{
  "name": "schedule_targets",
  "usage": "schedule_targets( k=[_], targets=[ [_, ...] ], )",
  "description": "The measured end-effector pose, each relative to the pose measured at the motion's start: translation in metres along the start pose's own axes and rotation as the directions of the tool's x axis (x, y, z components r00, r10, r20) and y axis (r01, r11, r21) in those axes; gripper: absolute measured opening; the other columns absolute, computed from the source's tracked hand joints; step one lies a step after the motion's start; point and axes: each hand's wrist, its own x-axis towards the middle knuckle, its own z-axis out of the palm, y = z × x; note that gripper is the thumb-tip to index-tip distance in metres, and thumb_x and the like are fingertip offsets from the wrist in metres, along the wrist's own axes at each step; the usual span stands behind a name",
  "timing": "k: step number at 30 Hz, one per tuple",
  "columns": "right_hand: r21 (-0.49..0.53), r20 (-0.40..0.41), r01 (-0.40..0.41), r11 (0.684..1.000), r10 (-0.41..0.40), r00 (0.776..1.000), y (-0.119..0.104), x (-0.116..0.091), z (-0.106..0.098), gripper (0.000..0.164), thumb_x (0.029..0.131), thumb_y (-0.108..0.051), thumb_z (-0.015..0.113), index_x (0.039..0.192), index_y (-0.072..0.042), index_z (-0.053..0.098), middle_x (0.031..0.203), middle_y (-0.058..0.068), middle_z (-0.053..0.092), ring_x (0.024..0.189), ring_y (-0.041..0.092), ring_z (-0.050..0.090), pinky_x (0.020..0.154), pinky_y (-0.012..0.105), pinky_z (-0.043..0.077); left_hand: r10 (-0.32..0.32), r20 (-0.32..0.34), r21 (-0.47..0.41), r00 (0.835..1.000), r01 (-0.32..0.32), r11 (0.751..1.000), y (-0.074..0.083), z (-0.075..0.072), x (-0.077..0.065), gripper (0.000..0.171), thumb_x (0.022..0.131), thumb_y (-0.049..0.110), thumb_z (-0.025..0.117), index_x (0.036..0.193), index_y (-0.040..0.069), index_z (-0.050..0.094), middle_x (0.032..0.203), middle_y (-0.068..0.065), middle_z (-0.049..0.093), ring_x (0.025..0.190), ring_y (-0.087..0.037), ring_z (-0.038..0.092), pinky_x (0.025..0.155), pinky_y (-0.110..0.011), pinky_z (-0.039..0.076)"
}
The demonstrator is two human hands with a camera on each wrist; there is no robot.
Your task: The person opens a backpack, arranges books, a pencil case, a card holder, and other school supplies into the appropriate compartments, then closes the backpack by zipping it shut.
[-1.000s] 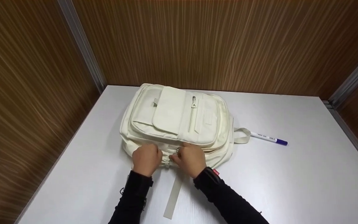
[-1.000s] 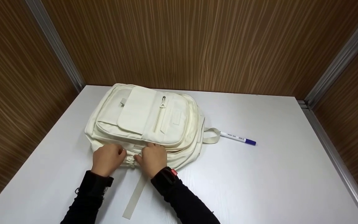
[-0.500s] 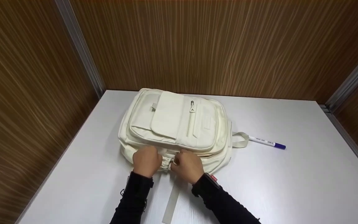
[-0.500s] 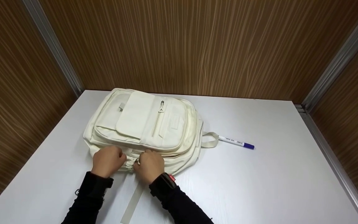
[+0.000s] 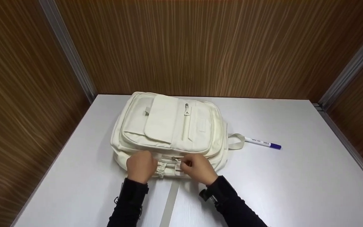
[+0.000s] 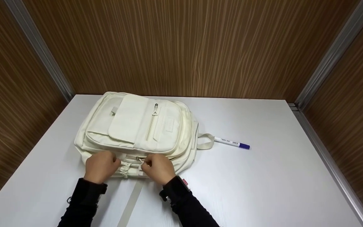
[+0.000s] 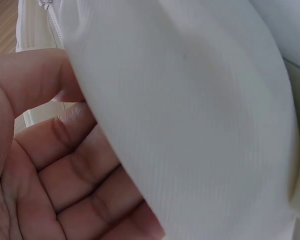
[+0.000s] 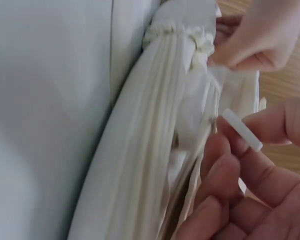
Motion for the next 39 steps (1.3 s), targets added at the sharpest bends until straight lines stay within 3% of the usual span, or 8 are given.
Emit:
schedule_targets(
  k=[9, 18, 24, 28, 33, 35, 36, 39],
  targets=[
    [-0.027, 0.003, -0.012, 1.000, 0.012, 1.000, 0.005, -0.002, -0.010, 0.013, 0.089, -0.013, 0.061, 0.080, -0.012, 0.071, 0.067, -0.007, 0.061, 0.056, 0.002, 0.048, 0.057, 0.021, 0.043, -0.022, 0.089, -0.033, 0.996, 0.025, 0.999, -0.002, -0.004, 0.001, 0.034, 0.073, 0.010, 0.061, 0.046, 0.015, 0.042, 0.053, -0.005, 0.052, 0.047, -0.024, 0.052, 0.043, -0.041, 0.038],
    [-0.077, 0.006, -0.080, 0.994, 0.081, 0.997, 0.021, -0.003, -0.038, 0.012, 0.086, -0.012, 0.063, 0.078, -0.012, 0.071, 0.066, -0.006, 0.058, 0.058, 0.006, 0.049, 0.058, 0.023, 0.040, 0.014, 0.007, -0.026, 1.000, -0.014, 1.000, -0.004, -0.005, -0.001, 0.031, 0.069, 0.007, 0.062, 0.045, 0.013, 0.044, 0.050, -0.005, 0.051, 0.045, -0.026, 0.052, 0.041, -0.044, 0.038],
    [-0.095, 0.026, -0.177, 0.980, 0.180, 0.983, 0.039, -0.006, -0.065, 0.013, 0.081, -0.010, 0.063, 0.069, -0.014, 0.067, 0.063, -0.008, 0.055, 0.057, 0.009, 0.049, 0.057, 0.026, 0.041, -0.004, 0.059, -0.040, 0.998, 0.007, 0.999, -0.003, -0.004, 0.000, 0.031, 0.074, 0.008, 0.061, 0.047, 0.013, 0.045, 0.052, -0.005, 0.051, 0.047, -0.024, 0.051, 0.042, -0.042, 0.038],
    [-0.117, 0.060, -0.172, 0.978, 0.180, 0.982, 0.043, -0.007, -0.071, 0.013, 0.081, -0.013, 0.065, 0.068, -0.015, 0.067, 0.061, -0.009, 0.055, 0.058, 0.008, 0.049, 0.057, 0.025, 0.041, -0.004, 0.072, -0.041, 0.997, 0.007, 0.999, 0.000, -0.009, -0.002, 0.030, 0.076, 0.008, 0.060, 0.049, 0.011, 0.048, 0.054, -0.007, 0.054, 0.048, -0.025, 0.053, 0.043, -0.043, 0.040],
    [-0.114, 0.096, -0.152, 0.982, 0.164, 0.982, 0.040, -0.007, -0.071, 0.013, 0.081, -0.014, 0.065, 0.069, -0.016, 0.069, 0.061, -0.010, 0.056, 0.058, 0.008, 0.050, 0.057, 0.025, 0.042, 0.062, -0.035, -0.053, 0.997, -0.064, 0.997, 0.011, -0.016, -0.009, 0.037, 0.080, 0.011, 0.062, 0.049, 0.014, 0.043, 0.049, -0.001, 0.045, 0.044, -0.020, 0.047, 0.040, -0.038, 0.035],
    [-0.094, 0.107, -0.148, 0.985, 0.157, 0.982, 0.038, -0.008, -0.070, 0.013, 0.082, -0.015, 0.065, 0.069, -0.015, 0.069, 0.062, -0.010, 0.057, 0.059, 0.007, 0.050, 0.057, 0.024, 0.043, 0.142, -0.141, -0.073, 0.980, -0.153, 0.986, 0.019, -0.017, -0.011, 0.038, 0.081, 0.012, 0.066, 0.051, 0.014, 0.043, 0.049, 0.002, 0.042, 0.043, -0.016, 0.042, 0.039, -0.034, 0.034],
    [-0.085, 0.113, -0.143, 0.986, 0.152, 0.982, 0.038, -0.008, -0.071, 0.014, 0.083, -0.015, 0.065, 0.070, -0.015, 0.069, 0.062, -0.011, 0.057, 0.059, 0.007, 0.050, 0.057, 0.024, 0.043, 0.194, -0.205, -0.081, 0.959, -0.214, 0.973, 0.024, -0.016, -0.012, 0.035, 0.081, 0.012, 0.068, 0.053, 0.014, 0.046, 0.050, 0.002, 0.044, 0.044, -0.015, 0.043, 0.040, -0.033, 0.034],
    [-0.064, 0.122, -0.116, 0.991, 0.123, 0.985, 0.036, -0.009, -0.071, 0.014, 0.085, -0.017, 0.066, 0.071, -0.014, 0.070, 0.063, -0.010, 0.059, 0.060, 0.006, 0.052, 0.058, 0.023, 0.044, 0.375, -0.372, -0.057, 0.849, -0.424, 0.904, 0.039, -0.010, -0.010, 0.017, 0.078, 0.008, 0.073, 0.067, 0.012, 0.060, 0.062, 0.000, 0.058, 0.055, -0.017, 0.055, 0.049, -0.031, 0.045]
  ],
)
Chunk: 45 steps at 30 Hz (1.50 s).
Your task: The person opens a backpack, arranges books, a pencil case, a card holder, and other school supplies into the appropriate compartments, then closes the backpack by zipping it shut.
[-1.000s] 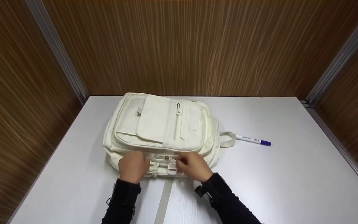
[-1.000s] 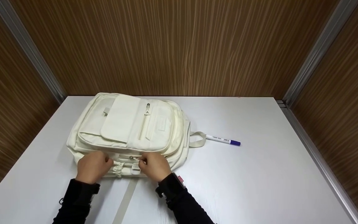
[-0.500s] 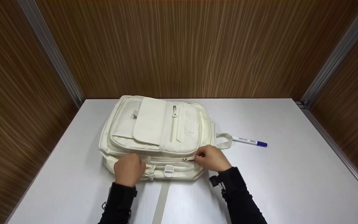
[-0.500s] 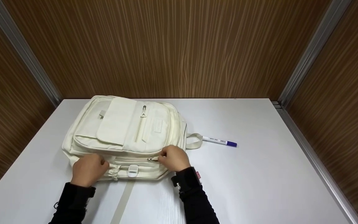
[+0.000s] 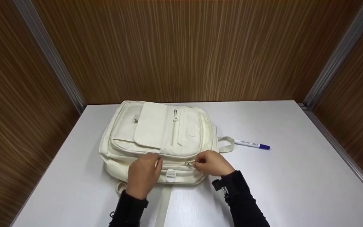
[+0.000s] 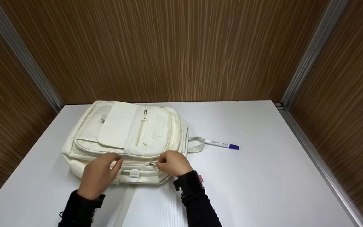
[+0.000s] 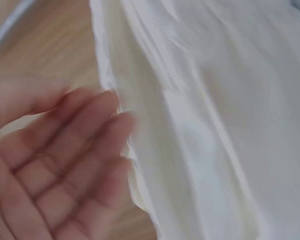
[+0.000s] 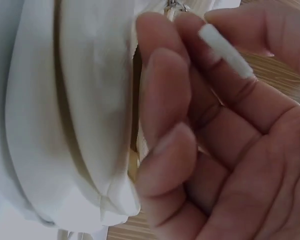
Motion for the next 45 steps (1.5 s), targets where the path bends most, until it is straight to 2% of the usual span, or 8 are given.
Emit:
schedule_targets(
  k=[4, 8, 11, 18, 27, 32, 40, 45],
  targets=[
    [0.008, -0.002, 0.061, 0.998, -0.061, 0.998, -0.003, -0.001, 0.003, 0.013, 0.086, -0.016, 0.066, 0.074, -0.013, 0.070, 0.064, -0.008, 0.061, 0.061, 0.004, 0.052, 0.059, 0.022, 0.045, 0.184, -0.010, 0.015, 0.983, -0.184, 0.983, 0.011, 0.020, 0.004, 0.023, 0.076, 0.008, 0.078, 0.096, 0.012, 0.070, 0.099, -0.005, 0.070, 0.102, -0.029, 0.066, 0.085, -0.039, 0.054],
    [0.034, 0.021, 0.119, 0.992, -0.120, 0.993, -0.006, -0.002, 0.010, 0.012, 0.086, -0.014, 0.066, 0.075, -0.012, 0.070, 0.065, -0.006, 0.063, 0.060, 0.002, 0.053, 0.059, 0.021, 0.046, 0.189, 0.133, 0.068, 0.973, -0.199, 0.978, 0.017, 0.037, 0.000, 0.035, 0.076, 0.017, 0.080, 0.110, 0.018, 0.069, 0.118, -0.004, 0.068, 0.122, -0.037, 0.057, 0.101, -0.047, 0.047],
    [0.051, 0.049, 0.132, 0.990, -0.135, 0.990, -0.006, -0.004, 0.015, 0.010, 0.085, -0.013, 0.066, 0.076, -0.012, 0.071, 0.066, -0.006, 0.064, 0.060, 0.001, 0.054, 0.059, 0.021, 0.047, 0.165, 0.174, 0.143, 0.971, -0.191, 0.971, 0.018, 0.045, -0.006, 0.029, 0.077, 0.016, 0.076, 0.105, 0.019, 0.071, 0.115, -0.001, 0.070, 0.121, -0.035, 0.059, 0.103, -0.047, 0.045],
    [0.018, 0.041, 0.100, 0.995, -0.101, 0.994, -0.005, -0.009, 0.011, 0.013, 0.086, -0.017, 0.068, 0.073, -0.015, 0.070, 0.063, -0.012, 0.058, 0.058, 0.000, 0.049, 0.057, 0.020, 0.044, 0.168, 0.104, 0.293, 0.980, -0.192, 0.937, 0.016, 0.054, -0.013, 0.012, 0.076, 0.010, 0.070, 0.086, 0.017, 0.072, 0.102, 0.006, 0.074, 0.113, -0.024, 0.064, 0.099, -0.046, 0.048],
    [0.007, 0.044, 0.101, 0.995, -0.101, 0.994, -0.008, -0.009, 0.004, 0.016, 0.087, -0.018, 0.067, 0.071, -0.016, 0.068, 0.061, -0.014, 0.055, 0.056, 0.000, 0.047, 0.055, 0.020, 0.042, 0.136, 0.177, 0.120, 0.975, -0.158, 0.980, 0.015, 0.047, -0.015, 0.025, 0.072, 0.026, 0.082, 0.090, 0.017, 0.067, 0.111, -0.005, 0.073, 0.120, -0.038, 0.060, 0.104, -0.060, 0.041],
    [0.026, 0.036, 0.123, 0.992, -0.123, 0.992, -0.011, -0.007, 0.003, 0.016, 0.086, -0.017, 0.067, 0.071, -0.016, 0.069, 0.061, -0.013, 0.056, 0.056, 0.000, 0.047, 0.055, 0.019, 0.042, 0.136, 0.224, 0.117, 0.965, -0.165, 0.979, 0.014, 0.046, -0.013, 0.032, 0.071, 0.032, 0.083, 0.095, 0.018, 0.067, 0.119, -0.006, 0.071, 0.125, -0.038, 0.056, 0.107, -0.060, 0.037],
    [0.046, 0.015, 0.135, 0.990, -0.136, 0.991, -0.008, -0.005, -0.001, 0.014, 0.086, -0.014, 0.065, 0.072, -0.013, 0.069, 0.062, -0.012, 0.057, 0.057, -0.001, 0.048, 0.055, 0.018, 0.041, 0.312, 0.059, 0.180, 0.948, -0.317, 0.931, 0.011, 0.056, -0.007, 0.029, 0.064, 0.019, 0.087, 0.081, 0.013, 0.065, 0.099, -0.003, 0.074, 0.105, -0.026, 0.069, 0.095, -0.037, 0.053],
    [0.079, -0.007, 0.088, 0.993, -0.088, 0.996, -0.003, -0.004, -0.008, 0.014, 0.088, -0.014, 0.063, 0.074, -0.011, 0.068, 0.063, -0.006, 0.064, 0.058, 0.003, 0.055, 0.054, 0.020, 0.045, 0.320, 0.037, 0.258, 0.947, -0.319, 0.912, 0.018, 0.059, -0.001, 0.019, 0.065, 0.014, 0.082, 0.078, 0.014, 0.068, 0.095, 0.001, 0.075, 0.100, -0.022, 0.070, 0.090, -0.033, 0.055]
  ],
)
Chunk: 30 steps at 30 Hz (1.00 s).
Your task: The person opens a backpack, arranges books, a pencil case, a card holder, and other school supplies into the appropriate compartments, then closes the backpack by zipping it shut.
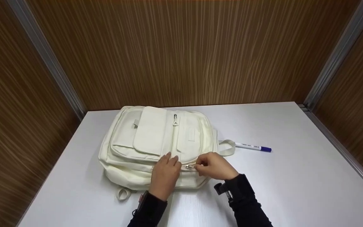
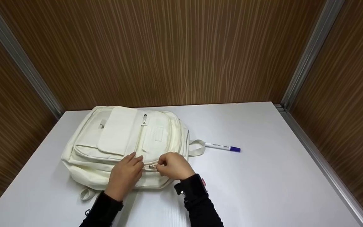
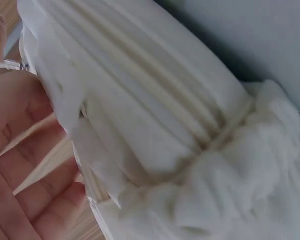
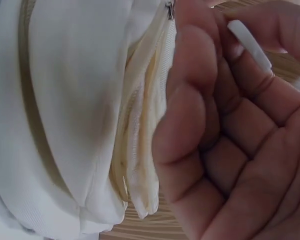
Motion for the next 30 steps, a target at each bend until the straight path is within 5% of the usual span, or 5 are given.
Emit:
schedule_targets(
  k=[8, 16, 23, 30],
  targets=[
    [-0.041, -0.098, -0.090, 0.995, 0.086, 0.992, 0.018, -0.004, -0.011, 0.011, 0.087, -0.010, 0.066, 0.076, -0.011, 0.068, 0.066, -0.004, 0.062, 0.059, 0.007, 0.053, 0.056, 0.021, 0.043, -0.028, 0.102, -0.094, 0.994, 0.038, 0.995, -0.008, -0.014, 0.004, 0.021, 0.062, 0.015, 0.086, 0.077, 0.015, 0.072, 0.093, 0.002, 0.072, 0.100, -0.022, 0.069, 0.092, -0.028, 0.054],
    [-0.044, -0.128, -0.065, 0.997, 0.059, 0.990, 0.020, -0.002, -0.010, 0.010, 0.089, -0.012, 0.066, 0.079, -0.011, 0.070, 0.067, -0.006, 0.057, 0.059, 0.006, 0.050, 0.057, 0.021, 0.042, -0.065, 0.278, -0.219, 0.958, 0.129, 0.967, -0.016, -0.033, 0.007, 0.016, 0.066, 0.017, 0.086, 0.076, 0.016, 0.074, 0.096, 0.005, 0.071, 0.104, -0.020, 0.066, 0.086, -0.029, 0.056],
    [-0.039, -0.163, -0.039, 0.998, 0.032, 0.986, 0.023, -0.004, -0.015, 0.008, 0.088, -0.011, 0.067, 0.081, -0.009, 0.072, 0.065, -0.004, 0.059, 0.056, 0.004, 0.048, 0.054, 0.019, 0.041, -0.050, 0.305, -0.275, 0.951, 0.138, 0.952, -0.019, -0.040, 0.008, 0.015, 0.068, 0.016, 0.085, 0.074, 0.016, 0.072, 0.096, 0.006, 0.069, 0.096, -0.013, 0.064, 0.077, -0.025, 0.056],
    [-0.011, -0.160, -0.045, 0.999, 0.042, 0.986, 0.028, -0.009, -0.024, 0.009, 0.088, -0.011, 0.069, 0.081, -0.009, 0.073, 0.067, 0.001, 0.065, 0.057, 0.004, 0.052, 0.054, 0.019, 0.043, -0.036, 0.293, -0.235, 0.955, 0.109, 0.966, -0.018, -0.045, 0.013, 0.016, 0.070, 0.014, 0.084, 0.080, 0.013, 0.072, 0.094, 0.004, 0.068, 0.093, -0.013, 0.064, 0.078, -0.023, 0.055]
  ],
)
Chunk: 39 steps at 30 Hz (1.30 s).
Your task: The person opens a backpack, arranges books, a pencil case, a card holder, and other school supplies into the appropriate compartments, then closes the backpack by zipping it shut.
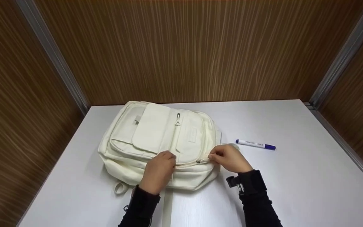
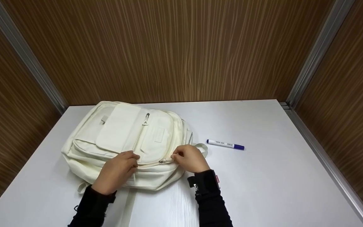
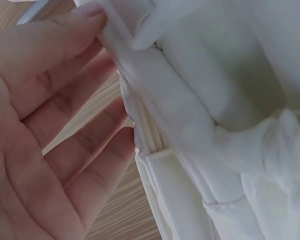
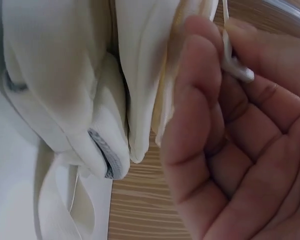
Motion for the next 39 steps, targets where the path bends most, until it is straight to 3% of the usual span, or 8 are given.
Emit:
schedule_targets(
  k=[8, 16, 19, 22, 26, 30, 36, 39],
  targets=[
    [-0.008, -0.022, -0.031, 0.999, 0.030, 0.999, -0.001, -0.002, -0.007, 0.010, 0.090, -0.015, 0.067, 0.083, -0.011, 0.073, 0.068, 0.002, 0.066, 0.060, 0.006, 0.055, 0.058, 0.021, 0.042, -0.007, 0.054, -0.027, 0.999, 0.008, 1.000, -0.002, -0.010, 0.001, 0.013, 0.069, 0.014, 0.084, 0.074, 0.015, 0.072, 0.099, 0.005, 0.069, 0.099, -0.014, 0.064, 0.083, -0.026, 0.054],
    [-0.045, 0.045, -0.039, 0.998, 0.041, 0.998, -0.014, -0.011, -0.013, 0.010, 0.089, -0.013, 0.067, 0.080, -0.010, 0.071, 0.067, -0.001, 0.066, 0.060, 0.005, 0.058, 0.058, 0.021, 0.046, 0.000, 0.046, 0.003, 0.999, 0.000, 1.000, -0.001, -0.014, -0.002, 0.015, 0.066, 0.013, 0.085, 0.069, 0.015, 0.070, 0.096, 0.005, 0.069, 0.097, -0.014, 0.064, 0.082, -0.026, 0.053],
    [-0.092, 0.082, -0.014, 0.996, 0.021, 0.996, -0.025, -0.014, -0.014, 0.013, 0.087, -0.014, 0.067, 0.074, -0.013, 0.068, 0.062, -0.007, 0.061, 0.057, 0.004, 0.053, 0.054, 0.020, 0.041, 0.014, 0.015, 0.058, 1.000, -0.015, 0.998, 0.001, -0.010, -0.003, 0.015, 0.066, 0.014, 0.086, 0.071, 0.013, 0.072, 0.095, 0.004, 0.068, 0.095, -0.015, 0.064, 0.081, -0.026, 0.053],
    [-0.084, 0.132, 0.020, 0.996, -0.009, 0.991, -0.035, -0.015, -0.012, 0.014, 0.085, -0.014, 0.066, 0.071, -0.014, 0.066, 0.060, -0.010, 0.057, 0.056, 0.003, 0.047, 0.052, 0.019, 0.037, 0.016, -0.058, 0.085, 0.998, -0.011, 0.996, 0.005, -0.006, -0.003, 0.011, 0.068, 0.011, 0.082, 0.071, 0.011, 0.072, 0.091, 0.002, 0.068, 0.092, -0.018, 0.065, 0.076, -0.029, 0.054],
    [-0.014, 0.204, 0.056, 0.998, -0.052, 0.977, -0.044, -0.015, -0.005, 0.011, 0.085, -0.012, 0.066, 0.074, -0.010, 0.068, 0.062, -0.011, 0.055, 0.056, 0.002, 0.046, 0.052, 0.017, 0.037, 0.023, -0.129, 0.019, 0.991, -0.021, 1.000, 0.016, 0.001, 0.001, 0.007, 0.073, 0.013, 0.077, 0.076, 0.013, 0.071, 0.091, -0.001, 0.068, 0.093, -0.020, 0.065, 0.078, -0.033, 0.055],
    [0.009, 0.236, 0.121, 0.993, -0.120, 0.964, -0.050, -0.014, 0.000, 0.009, 0.085, -0.011, 0.067, 0.077, -0.008, 0.070, 0.062, -0.011, 0.053, 0.056, 0.000, 0.044, 0.054, 0.017, 0.038, 0.045, -0.125, -0.017, 0.991, -0.048, 0.999, 0.032, 0.011, 0.008, 0.012, 0.075, 0.020, 0.079, 0.085, 0.017, 0.073, 0.097, -0.001, 0.069, 0.103, -0.023, 0.065, 0.086, -0.035, 0.055],
    [0.034, 0.275, 0.162, 0.986, -0.165, 0.947, -0.052, -0.013, 0.000, 0.008, 0.085, -0.009, 0.066, 0.079, -0.008, 0.071, 0.062, -0.010, 0.054, 0.055, -0.001, 0.044, 0.054, 0.017, 0.038, 0.057, -0.168, 0.094, 0.984, -0.042, 0.995, 0.046, 0.023, 0.014, 0.008, 0.075, 0.019, 0.077, 0.080, 0.014, 0.073, 0.098, 0.001, 0.068, 0.109, -0.025, 0.064, 0.087, -0.035, 0.054],
    [0.009, 0.252, 0.117, 0.993, -0.115, 0.961, -0.047, -0.013, -0.005, 0.009, 0.086, -0.012, 0.067, 0.079, -0.009, 0.071, 0.063, -0.009, 0.057, 0.055, 0.000, 0.046, 0.052, 0.017, 0.038, 0.081, -0.196, 0.147, 0.977, -0.052, 0.988, 0.045, 0.024, 0.015, 0.007, 0.074, 0.015, 0.076, 0.080, 0.013, 0.073, 0.096, 0.003, 0.068, 0.109, -0.024, 0.063, 0.087, -0.034, 0.053]
  ],
)
